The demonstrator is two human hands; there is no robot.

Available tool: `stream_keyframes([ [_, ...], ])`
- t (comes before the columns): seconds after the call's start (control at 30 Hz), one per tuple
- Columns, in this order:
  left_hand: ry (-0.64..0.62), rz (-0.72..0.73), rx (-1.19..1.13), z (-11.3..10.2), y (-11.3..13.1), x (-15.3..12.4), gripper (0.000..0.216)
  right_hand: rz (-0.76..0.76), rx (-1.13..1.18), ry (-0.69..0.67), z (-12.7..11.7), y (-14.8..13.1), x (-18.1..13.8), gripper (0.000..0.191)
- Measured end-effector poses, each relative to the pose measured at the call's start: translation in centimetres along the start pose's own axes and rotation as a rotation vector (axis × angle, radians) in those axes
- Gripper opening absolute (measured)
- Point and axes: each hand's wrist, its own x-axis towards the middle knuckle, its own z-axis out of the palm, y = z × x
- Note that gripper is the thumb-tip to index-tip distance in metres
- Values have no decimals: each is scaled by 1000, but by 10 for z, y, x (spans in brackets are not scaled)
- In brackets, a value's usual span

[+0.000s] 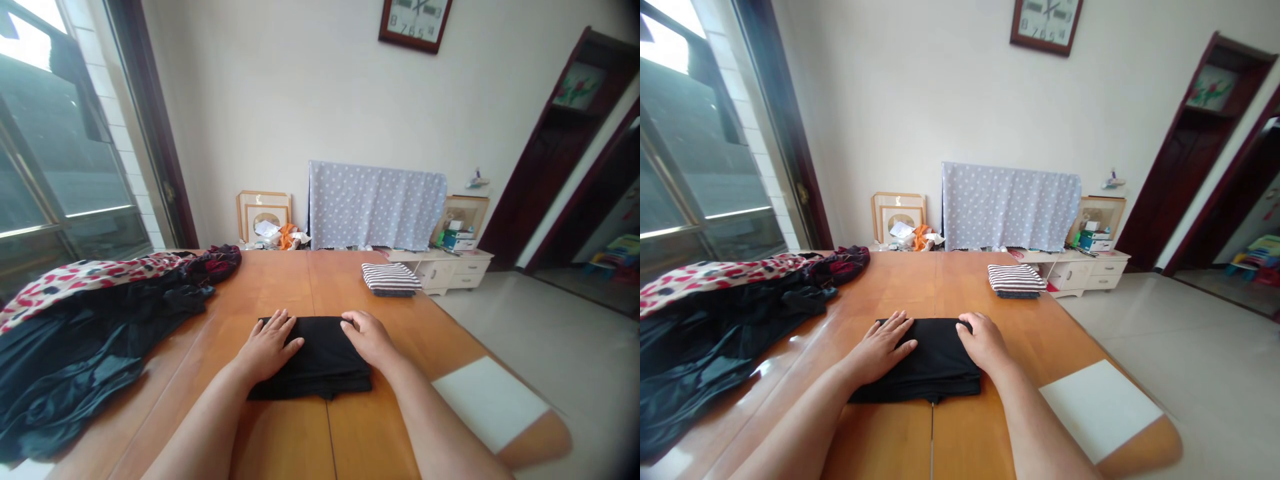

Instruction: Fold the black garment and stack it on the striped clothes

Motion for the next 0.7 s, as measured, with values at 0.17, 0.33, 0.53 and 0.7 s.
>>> stream_keyframes([
  [0.17, -6, 10, -1, -1, -1, -1, 70, 59, 70, 1, -9, -3, -1, 17],
  [0.33, 102, 43, -65, -7, 3, -1, 62, 100, 162, -92, -22, -5, -4, 16],
  [0.53, 515, -119, -353, -27, -12, 4, 47, 140, 235, -266, -23, 0, -9, 16],
  [0.7, 762, -354, -761, -40, -25, 0, 43, 165, 286, -369, -25, -5, -12, 17],
])
